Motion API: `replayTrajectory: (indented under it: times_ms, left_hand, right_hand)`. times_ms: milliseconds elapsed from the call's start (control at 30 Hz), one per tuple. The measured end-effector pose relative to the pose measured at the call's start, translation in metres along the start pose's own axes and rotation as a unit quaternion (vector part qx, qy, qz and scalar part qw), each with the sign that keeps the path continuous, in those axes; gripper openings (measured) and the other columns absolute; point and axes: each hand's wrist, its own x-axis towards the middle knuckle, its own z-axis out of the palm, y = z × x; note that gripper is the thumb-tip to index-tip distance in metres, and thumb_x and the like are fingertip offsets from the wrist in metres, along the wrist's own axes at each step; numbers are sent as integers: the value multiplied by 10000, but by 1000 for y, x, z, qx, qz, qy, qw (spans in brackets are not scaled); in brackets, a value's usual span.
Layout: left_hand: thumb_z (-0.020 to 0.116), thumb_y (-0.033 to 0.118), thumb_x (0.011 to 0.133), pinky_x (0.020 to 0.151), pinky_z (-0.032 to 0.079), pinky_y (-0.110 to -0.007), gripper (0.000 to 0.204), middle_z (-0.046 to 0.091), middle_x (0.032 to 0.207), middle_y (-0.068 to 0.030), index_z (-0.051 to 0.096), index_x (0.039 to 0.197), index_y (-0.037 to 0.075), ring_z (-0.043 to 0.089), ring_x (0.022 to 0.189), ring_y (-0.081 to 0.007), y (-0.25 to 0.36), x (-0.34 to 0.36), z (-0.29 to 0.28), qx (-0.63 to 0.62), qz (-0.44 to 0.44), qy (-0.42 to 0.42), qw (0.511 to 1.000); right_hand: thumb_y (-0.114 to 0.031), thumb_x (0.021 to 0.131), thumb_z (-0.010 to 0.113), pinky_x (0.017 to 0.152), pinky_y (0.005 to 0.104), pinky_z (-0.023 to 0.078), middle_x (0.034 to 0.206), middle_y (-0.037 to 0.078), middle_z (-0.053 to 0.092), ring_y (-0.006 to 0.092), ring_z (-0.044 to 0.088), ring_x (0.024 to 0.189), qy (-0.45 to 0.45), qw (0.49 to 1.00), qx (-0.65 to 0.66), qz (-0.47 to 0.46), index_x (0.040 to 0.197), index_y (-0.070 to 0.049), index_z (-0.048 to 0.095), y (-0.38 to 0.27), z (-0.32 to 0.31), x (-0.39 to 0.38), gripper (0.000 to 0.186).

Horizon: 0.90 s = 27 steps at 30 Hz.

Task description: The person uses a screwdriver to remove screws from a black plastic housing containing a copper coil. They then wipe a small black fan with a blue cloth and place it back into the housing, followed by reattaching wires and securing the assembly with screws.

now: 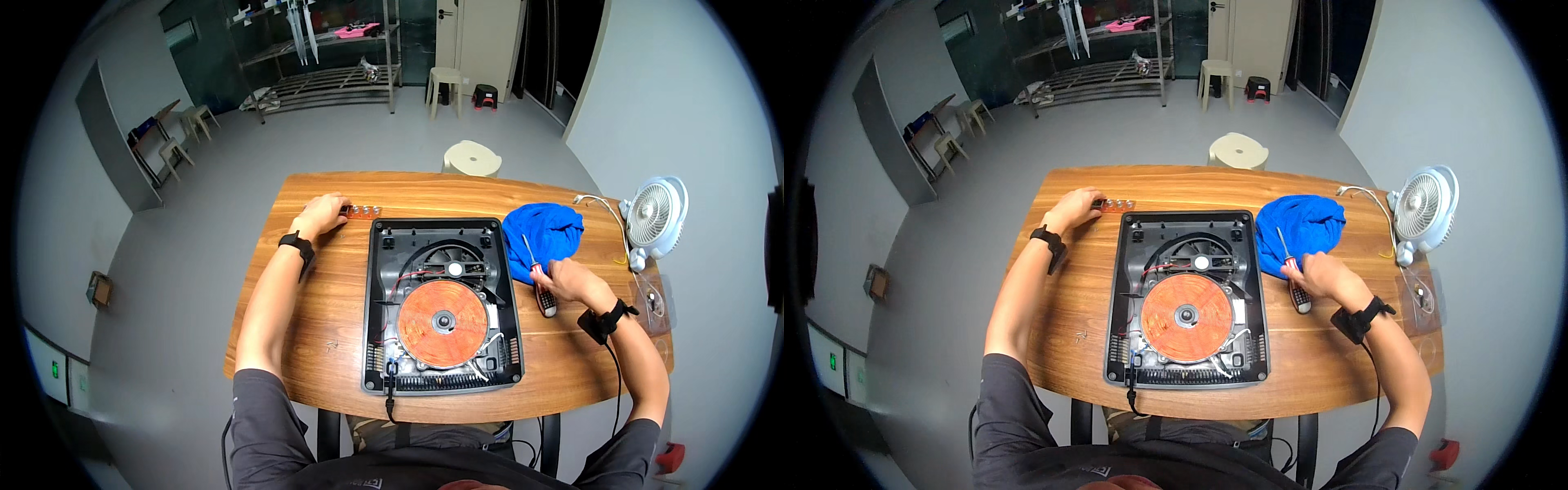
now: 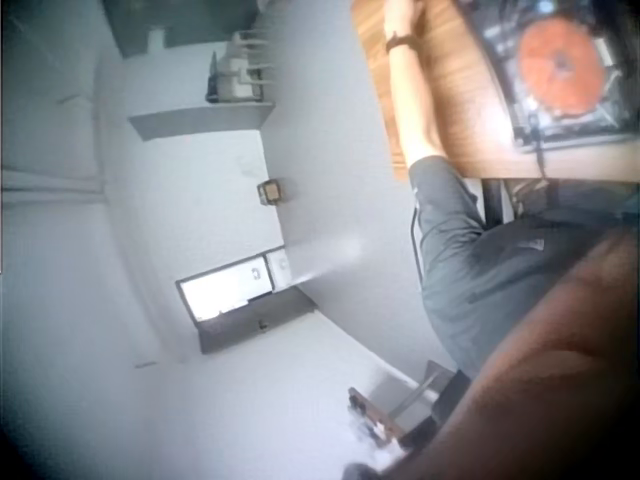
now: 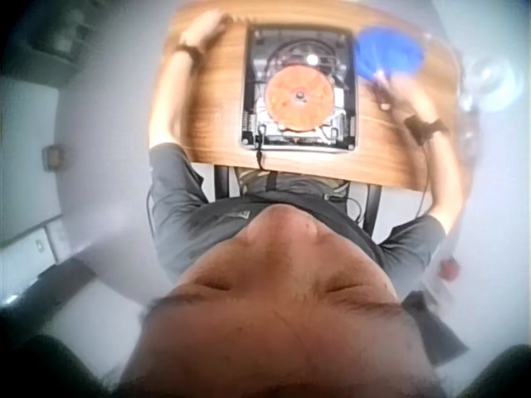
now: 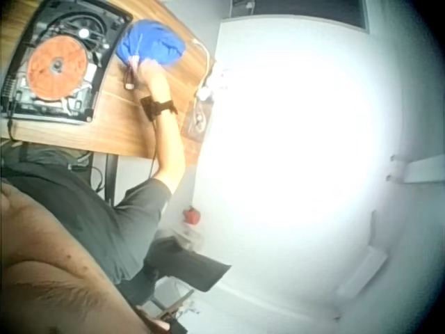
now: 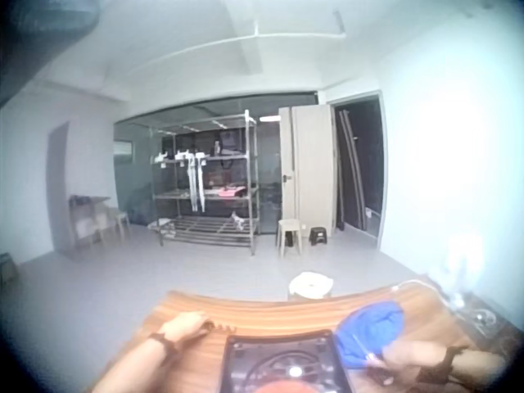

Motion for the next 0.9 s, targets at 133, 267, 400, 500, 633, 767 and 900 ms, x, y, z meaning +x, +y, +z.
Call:
replayTrajectory:
  times_ms: [133, 267, 400, 500, 633, 767, 900]
  left_hand:
    - [786, 196, 894, 1026, 525, -471, 444, 701, 1267, -122, 688, 1312, 82, 652, 1204, -348, 5, 6, 1, 2, 25, 2, 1000]
    - [782, 186, 897, 995, 538, -480, 403, 712, 1219, -123, 707, 1278, 79, 671, 1153, -359, 5, 14, 4, -17, 39, 6, 999]
    - [762, 174, 907, 975, 547, -480, 362, 715, 1196, -136, 719, 1252, 75, 682, 1109, -374, 2, 15, 7, -24, 50, 13, 998]
    - [750, 161, 898, 959, 555, -479, 352, 717, 1166, -157, 727, 1241, 85, 689, 1078, -390, 6, 18, 5, -8, 75, 16, 997]
    - [744, 141, 871, 950, 563, -478, 361, 721, 1124, -181, 736, 1228, 89, 694, 1046, -407, -7, 23, 13, -20, 81, 36, 996]
    - [727, 126, 837, 928, 571, -460, 377, 703, 1124, -179, 736, 1205, 46, 688, 1024, -394, -9, 20, 3, -72, 74, 67, 992]
    - [741, 111, 814, 879, 586, -448, 366, 686, 1078, -177, 742, 1175, 47, 688, 968, -392, -4, 11, -20, -82, 100, 107, 986]
  right_hand:
    - [-501, 1005, 619, 731, 542, 577, 793, 285, 707, 477, 702, 788, 96, 995, 13, -25, 874, 38, 713, -7, -22, 20, 562]
    - [-392, 976, 672, 712, 529, 581, 811, 280, 711, 461, 704, 783, 157, 984, 30, -76, 864, 41, 696, -37, -47, 44, 447]
    - [-348, 971, 669, 725, 535, 585, 801, 273, 707, 465, 707, 798, 182, 976, 22, -116, 871, 39, 693, -77, -62, 66, 401]
    - [-318, 975, 662, 727, 541, 582, 794, 276, 702, 468, 708, 805, 189, 970, 21, -151, 880, 36, 685, -98, -65, 78, 368]
    - [-304, 984, 654, 720, 550, 572, 793, 270, 701, 475, 703, 800, 191, 964, 19, -185, 909, 32, 666, -120, -66, 91, 345]
    - [-298, 986, 656, 722, 548, 570, 794, 262, 699, 477, 700, 794, 190, 961, 31, -197, 920, 29, 653, -128, -65, 90, 334]
    - [-290, 978, 675, 747, 538, 568, 846, 248, 705, 466, 701, 847, 208, 955, 33, -209, 998, 15, 628, -126, -65, 88, 309]
